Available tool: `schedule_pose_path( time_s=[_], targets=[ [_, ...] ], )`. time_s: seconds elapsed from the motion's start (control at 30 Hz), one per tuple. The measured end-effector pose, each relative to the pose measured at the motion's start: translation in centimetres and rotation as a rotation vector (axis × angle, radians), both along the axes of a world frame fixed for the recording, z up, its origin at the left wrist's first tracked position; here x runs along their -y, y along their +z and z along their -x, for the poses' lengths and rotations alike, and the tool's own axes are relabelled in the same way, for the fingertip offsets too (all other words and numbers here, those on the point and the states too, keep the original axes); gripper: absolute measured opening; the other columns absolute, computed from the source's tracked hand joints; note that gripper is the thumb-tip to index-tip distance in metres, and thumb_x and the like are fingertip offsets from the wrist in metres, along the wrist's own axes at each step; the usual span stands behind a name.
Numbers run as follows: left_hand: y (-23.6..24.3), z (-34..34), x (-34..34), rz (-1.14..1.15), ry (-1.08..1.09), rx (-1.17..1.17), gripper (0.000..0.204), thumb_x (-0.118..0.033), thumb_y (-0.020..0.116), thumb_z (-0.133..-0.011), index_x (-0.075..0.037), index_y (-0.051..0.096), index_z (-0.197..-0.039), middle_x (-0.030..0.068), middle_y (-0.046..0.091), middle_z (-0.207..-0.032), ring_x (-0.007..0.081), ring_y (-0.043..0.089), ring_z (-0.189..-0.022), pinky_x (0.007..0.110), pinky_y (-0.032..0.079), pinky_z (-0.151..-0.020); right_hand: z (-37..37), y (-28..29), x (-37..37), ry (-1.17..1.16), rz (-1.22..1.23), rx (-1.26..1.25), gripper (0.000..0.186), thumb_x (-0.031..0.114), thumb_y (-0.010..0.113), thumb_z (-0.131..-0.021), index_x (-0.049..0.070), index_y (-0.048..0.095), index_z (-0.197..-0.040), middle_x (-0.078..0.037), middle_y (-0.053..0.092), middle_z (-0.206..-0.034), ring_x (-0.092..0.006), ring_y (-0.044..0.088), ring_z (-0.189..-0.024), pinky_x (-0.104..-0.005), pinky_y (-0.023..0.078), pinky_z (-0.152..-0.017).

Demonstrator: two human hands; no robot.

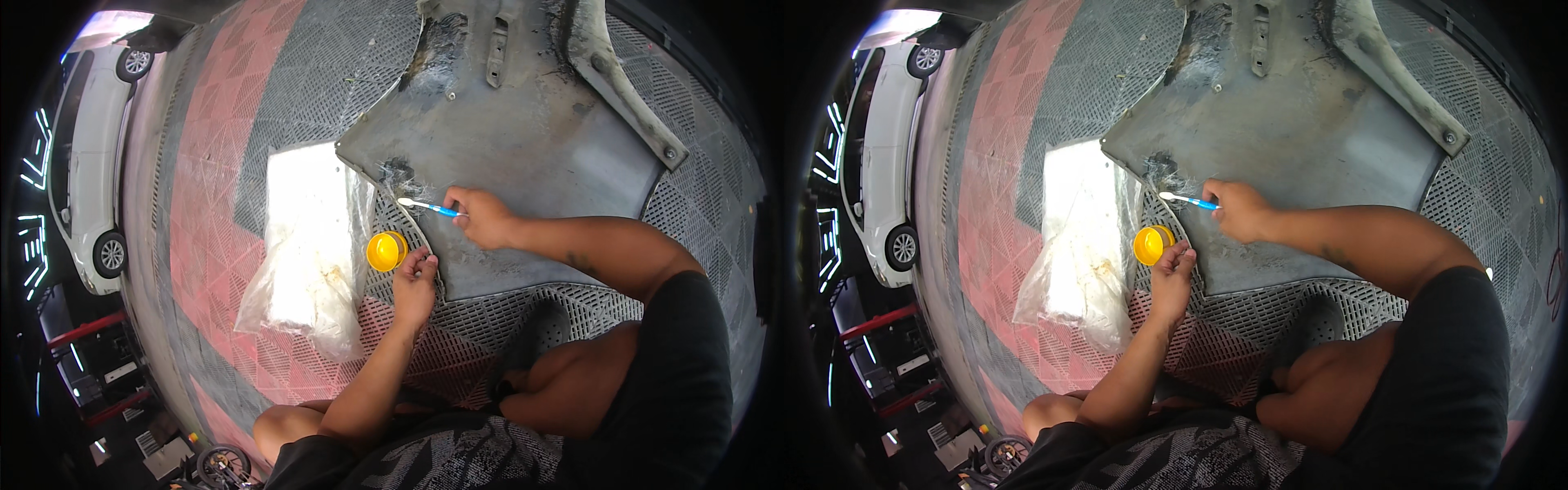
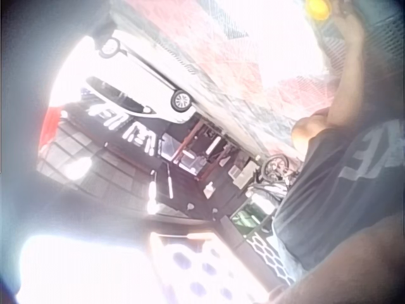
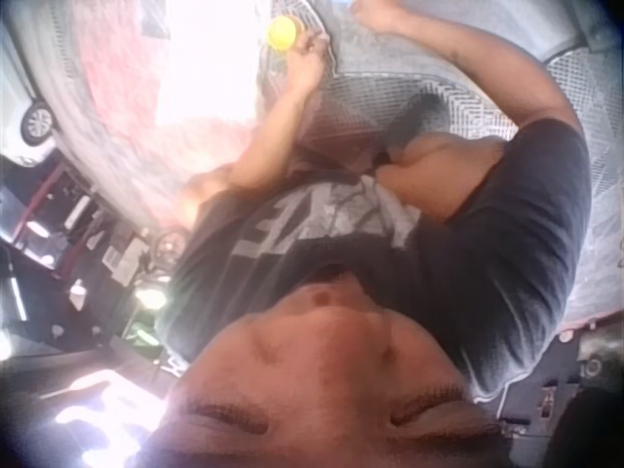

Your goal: The person mixes a white substance in a yellow cap using a toothbrush and applies it to a damaged area on a grey car part. They then take a piece of white fibrous material and press it into the applied substance on the car part.

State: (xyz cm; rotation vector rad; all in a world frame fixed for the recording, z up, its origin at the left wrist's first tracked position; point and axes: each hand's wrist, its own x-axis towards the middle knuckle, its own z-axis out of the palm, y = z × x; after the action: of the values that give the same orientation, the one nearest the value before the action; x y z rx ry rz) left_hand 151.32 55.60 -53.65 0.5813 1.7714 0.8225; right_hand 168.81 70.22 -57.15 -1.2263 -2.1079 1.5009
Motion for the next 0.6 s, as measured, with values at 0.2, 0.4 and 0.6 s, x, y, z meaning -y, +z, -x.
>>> schedule_pose_path(
  time_s=[0.2, 0.4, 0.6],
  targets=[
    [0.0, 0.0, 0.0, -0.002, 0.007, -0.011, 0.04, -0.019, 0.072, -0.107, 0.003, 0.067, -0.139, -0.0044, 0.062, -0.094, 0.0047, 0.05, -0.08, 0.022, 0.04, -0.071, -1.0, 0.4, -1.4, -0.064, -0.042, -0.046, 0.019, 0.005, 0.07, -0.098, 0.005, 0.063, -0.116, -0.013, 0.07, -0.095, -0.0299, 0.068, -0.088, -0.0438, 0.054, -0.08],
    [-0.3, 0.2, 0.0, 0.004, -0.013, -0.021, 0.039, -0.018, 0.072, -0.107, 0.003, 0.067, -0.139, -0.0046, 0.062, -0.095, 0.0047, 0.051, -0.081, 0.022, 0.041, -0.073, 0.9, -1.1, -1.2, -0.187, 0.183, -0.104, 0.016, 0.008, 0.069, -0.101, 0.003, 0.065, -0.116, -0.006, 0.068, -0.087, -0.017, 0.062, -0.078, -0.0378, 0.051, -0.071],
    [-0.4, 0.3, 0.1, -0.008, 0.003, -0.006, 0.038, -0.018, 0.072, -0.107, 0.003, 0.067, -0.139, -0.0046, 0.063, -0.095, 0.0047, 0.052, -0.083, 0.022, 0.042, -0.075, 2.2, -0.9, -2.5, -0.22, 0.183, -0.158, 0.018, 0.011, 0.071, -0.099, 0.003, 0.067, -0.114, -0.013, 0.074, -0.097, -0.0242, 0.071, -0.086, -0.0424, 0.056, -0.076]
  ],
)
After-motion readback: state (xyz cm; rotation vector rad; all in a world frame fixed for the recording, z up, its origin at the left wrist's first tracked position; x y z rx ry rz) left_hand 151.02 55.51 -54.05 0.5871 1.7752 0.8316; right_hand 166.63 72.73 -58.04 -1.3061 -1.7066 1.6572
